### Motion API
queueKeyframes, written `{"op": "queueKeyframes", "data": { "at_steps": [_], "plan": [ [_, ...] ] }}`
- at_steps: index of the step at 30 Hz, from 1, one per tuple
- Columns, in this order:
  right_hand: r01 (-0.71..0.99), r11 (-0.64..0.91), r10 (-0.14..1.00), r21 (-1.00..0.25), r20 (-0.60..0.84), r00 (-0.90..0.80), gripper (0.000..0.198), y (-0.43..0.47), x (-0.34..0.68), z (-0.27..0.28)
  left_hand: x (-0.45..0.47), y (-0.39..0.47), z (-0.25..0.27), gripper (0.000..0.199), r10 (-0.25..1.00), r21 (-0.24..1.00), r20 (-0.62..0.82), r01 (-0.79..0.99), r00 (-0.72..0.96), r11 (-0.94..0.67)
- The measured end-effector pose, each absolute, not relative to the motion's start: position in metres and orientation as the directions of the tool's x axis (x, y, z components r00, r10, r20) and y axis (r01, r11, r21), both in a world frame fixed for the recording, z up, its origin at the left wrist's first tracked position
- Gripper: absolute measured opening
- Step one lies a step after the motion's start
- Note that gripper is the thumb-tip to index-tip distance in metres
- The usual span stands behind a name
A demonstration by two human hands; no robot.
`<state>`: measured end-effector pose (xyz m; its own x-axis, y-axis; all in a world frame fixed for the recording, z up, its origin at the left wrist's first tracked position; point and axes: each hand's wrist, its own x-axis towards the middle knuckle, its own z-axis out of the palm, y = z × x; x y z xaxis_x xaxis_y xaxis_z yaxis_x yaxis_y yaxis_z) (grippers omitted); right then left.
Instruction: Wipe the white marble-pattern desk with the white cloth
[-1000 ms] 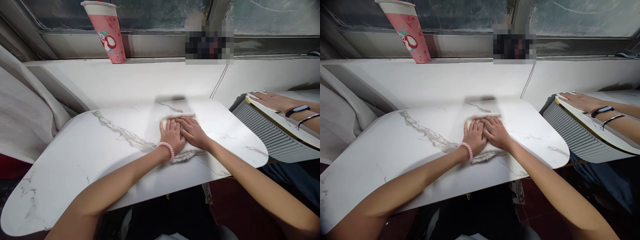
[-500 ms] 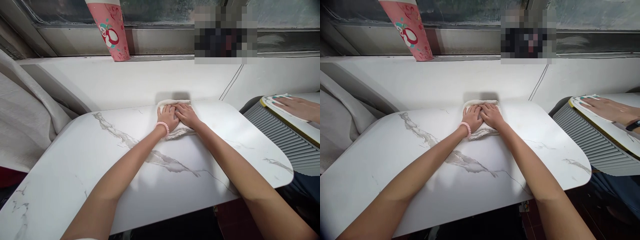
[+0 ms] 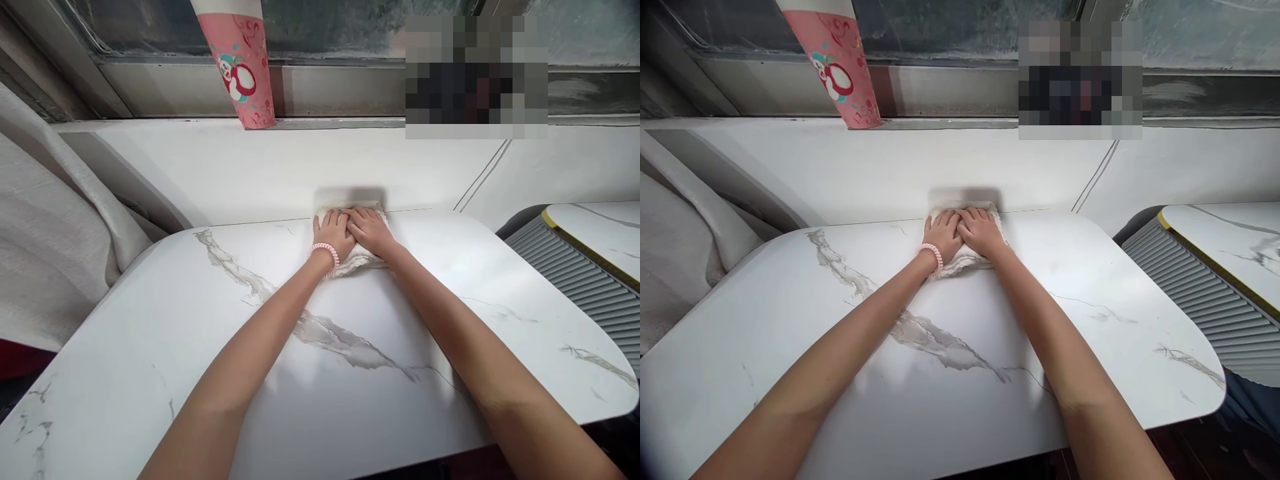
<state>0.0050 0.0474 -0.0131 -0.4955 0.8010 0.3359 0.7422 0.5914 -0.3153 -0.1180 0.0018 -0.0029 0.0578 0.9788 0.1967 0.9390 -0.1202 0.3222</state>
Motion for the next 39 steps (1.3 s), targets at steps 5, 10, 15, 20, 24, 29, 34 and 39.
{"op": "queueKeyframes", "data": {
  "at_steps": [5,10,15,20,24,29,34,39],
  "plan": [
    [0.685,0.662,0.746,-0.302,0.343,-0.570,0.046,0.015,0.010,-0.016,-0.115,-0.037,-0.004,0.049,0.980,0.297,0.196,0.951,0.030,-0.089],
    [0.660,0.677,0.732,-0.325,0.383,-0.563,0.045,-0.044,0.021,-0.014,-0.105,-0.094,-0.004,0.052,0.983,0.265,0.180,0.962,0.025,-0.073],
    [0.694,0.664,0.745,-0.278,0.321,-0.585,0.048,-0.103,0.037,-0.009,-0.096,-0.143,-0.003,0.053,0.983,0.245,0.146,0.959,0.109,-0.142],
    [0.738,0.627,0.774,-0.250,0.301,-0.557,0.051,-0.155,0.048,-0.007,-0.092,-0.185,-0.003,0.057,0.967,0.246,0.143,0.939,0.211,-0.241],
    [0.759,0.602,0.790,-0.248,0.324,-0.520,0.051,-0.189,0.045,-0.006,-0.098,-0.213,-0.004,0.057,0.946,0.240,0.166,0.919,0.279,-0.313],
    [0.723,0.635,0.767,-0.272,0.330,-0.549,0.051,-0.208,0.031,-0.003,-0.110,-0.238,-0.005,0.058,0.950,0.180,0.165,0.939,0.265,-0.293],
    [0.677,0.661,0.750,-0.324,0.312,-0.583,0.051,-0.201,0.009,0.001,-0.130,-0.241,-0.005,0.058,0.965,0.141,0.156,0.962,0.211,-0.234],
    [0.650,0.665,0.747,-0.368,0.313,-0.586,0.051,-0.175,-0.015,-0.001,-0.152,-0.218,-0.001,0.058,0.981,0.165,0.113,0.970,0.160,-0.178]
  ]
}}
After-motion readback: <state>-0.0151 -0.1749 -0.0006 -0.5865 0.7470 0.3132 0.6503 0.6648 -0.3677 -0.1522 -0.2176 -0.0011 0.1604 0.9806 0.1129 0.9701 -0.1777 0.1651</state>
